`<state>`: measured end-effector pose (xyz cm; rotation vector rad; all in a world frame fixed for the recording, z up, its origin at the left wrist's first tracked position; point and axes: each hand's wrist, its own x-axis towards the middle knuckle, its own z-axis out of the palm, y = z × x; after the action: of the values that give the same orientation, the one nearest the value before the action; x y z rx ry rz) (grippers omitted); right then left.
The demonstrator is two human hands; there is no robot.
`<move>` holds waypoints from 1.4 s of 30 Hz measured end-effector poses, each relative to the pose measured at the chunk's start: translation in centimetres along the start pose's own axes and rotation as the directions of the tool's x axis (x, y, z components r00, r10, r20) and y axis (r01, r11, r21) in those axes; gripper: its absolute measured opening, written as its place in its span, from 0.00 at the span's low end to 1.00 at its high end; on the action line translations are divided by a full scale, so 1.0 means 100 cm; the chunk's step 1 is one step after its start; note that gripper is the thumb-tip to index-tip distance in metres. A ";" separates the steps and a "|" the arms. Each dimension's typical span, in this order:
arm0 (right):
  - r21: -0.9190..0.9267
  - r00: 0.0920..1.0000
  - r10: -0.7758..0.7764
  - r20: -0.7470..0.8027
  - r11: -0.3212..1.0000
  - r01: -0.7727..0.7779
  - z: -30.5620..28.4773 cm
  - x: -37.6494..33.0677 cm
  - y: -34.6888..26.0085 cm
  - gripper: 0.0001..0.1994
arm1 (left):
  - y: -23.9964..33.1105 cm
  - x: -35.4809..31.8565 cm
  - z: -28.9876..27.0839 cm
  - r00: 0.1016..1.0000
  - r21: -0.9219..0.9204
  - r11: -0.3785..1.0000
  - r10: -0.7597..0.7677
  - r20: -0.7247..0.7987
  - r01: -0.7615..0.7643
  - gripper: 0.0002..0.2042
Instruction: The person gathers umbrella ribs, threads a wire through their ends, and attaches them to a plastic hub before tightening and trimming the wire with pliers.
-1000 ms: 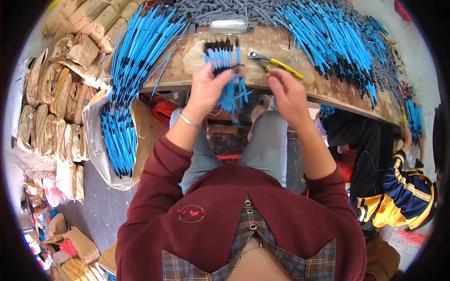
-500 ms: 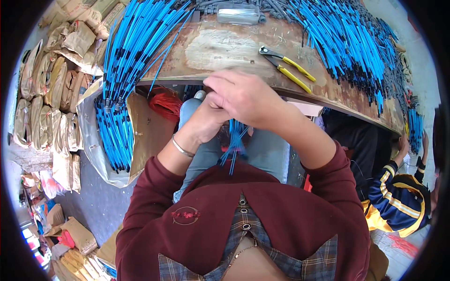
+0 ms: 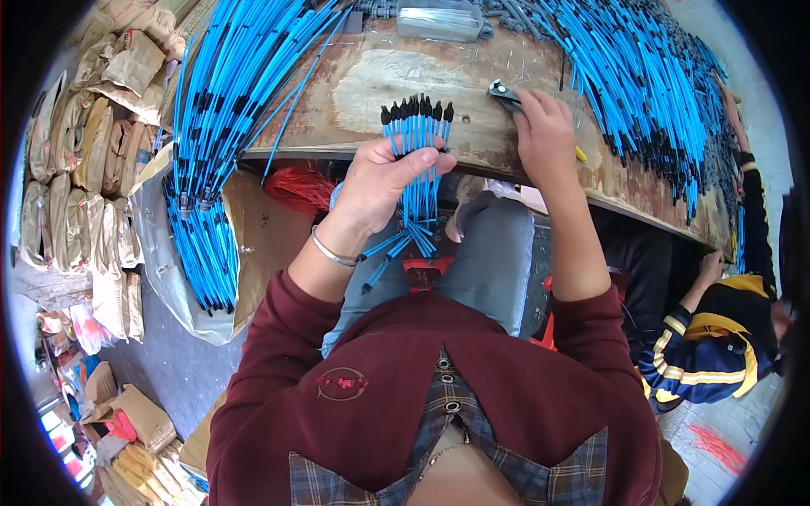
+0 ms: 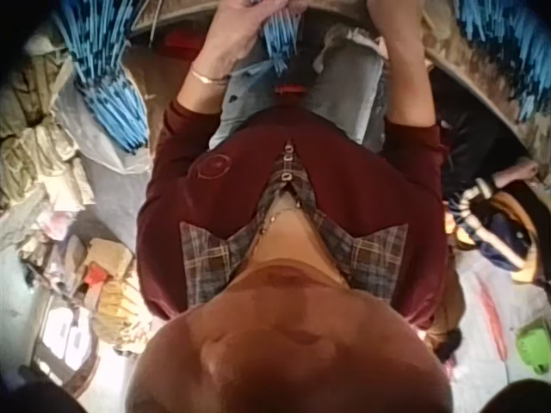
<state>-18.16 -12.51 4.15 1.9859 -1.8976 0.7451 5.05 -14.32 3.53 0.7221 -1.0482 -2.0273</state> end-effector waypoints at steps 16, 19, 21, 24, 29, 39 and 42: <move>0.461 0.851 -0.523 0.046 0.767 0.446 -0.035 0.042 -0.100 0.11 | -0.011 -0.006 0.004 0.976 0.155 0.968 0.177 0.123 -0.195 0.08; 0.324 0.807 -0.479 0.345 0.868 0.377 -0.040 0.045 -0.100 0.11 | -0.011 -0.014 0.000 0.986 0.057 0.993 0.091 0.142 -0.100 0.07; 0.303 0.788 -0.445 0.426 0.891 0.339 -0.045 0.048 -0.109 0.10 | -0.011 -0.018 -0.001 0.991 -0.074 0.996 0.050 0.125 -0.041 0.07; 0.429 0.858 -0.445 0.257 0.848 0.311 -0.035 0.061 -0.101 0.09 | -0.012 -0.006 -0.001 0.998 0.000 0.999 0.046 0.051 -0.046 0.07; 0.533 0.998 -0.065 -0.002 0.844 0.056 -0.011 0.133 -0.035 0.10 | -0.001 0.008 0.002 1.000 -0.025 1.000 0.012 -0.010 -0.013 0.07; -0.067 0.836 -0.093 0.541 0.986 0.153 0.074 0.200 0.006 0.09 | 0.014 0.011 -0.002 0.993 -0.144 0.983 -0.111 0.041 0.115 0.09; 0.096 0.896 -0.336 0.289 0.942 0.322 0.104 0.197 0.029 0.08 | 0.015 0.012 -0.003 0.989 -0.195 0.973 -0.105 0.107 0.124 0.09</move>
<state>-19.39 -34.91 6.07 2.4848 -1.6302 0.4123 5.12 -16.03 4.44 0.5964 -0.8548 -2.2486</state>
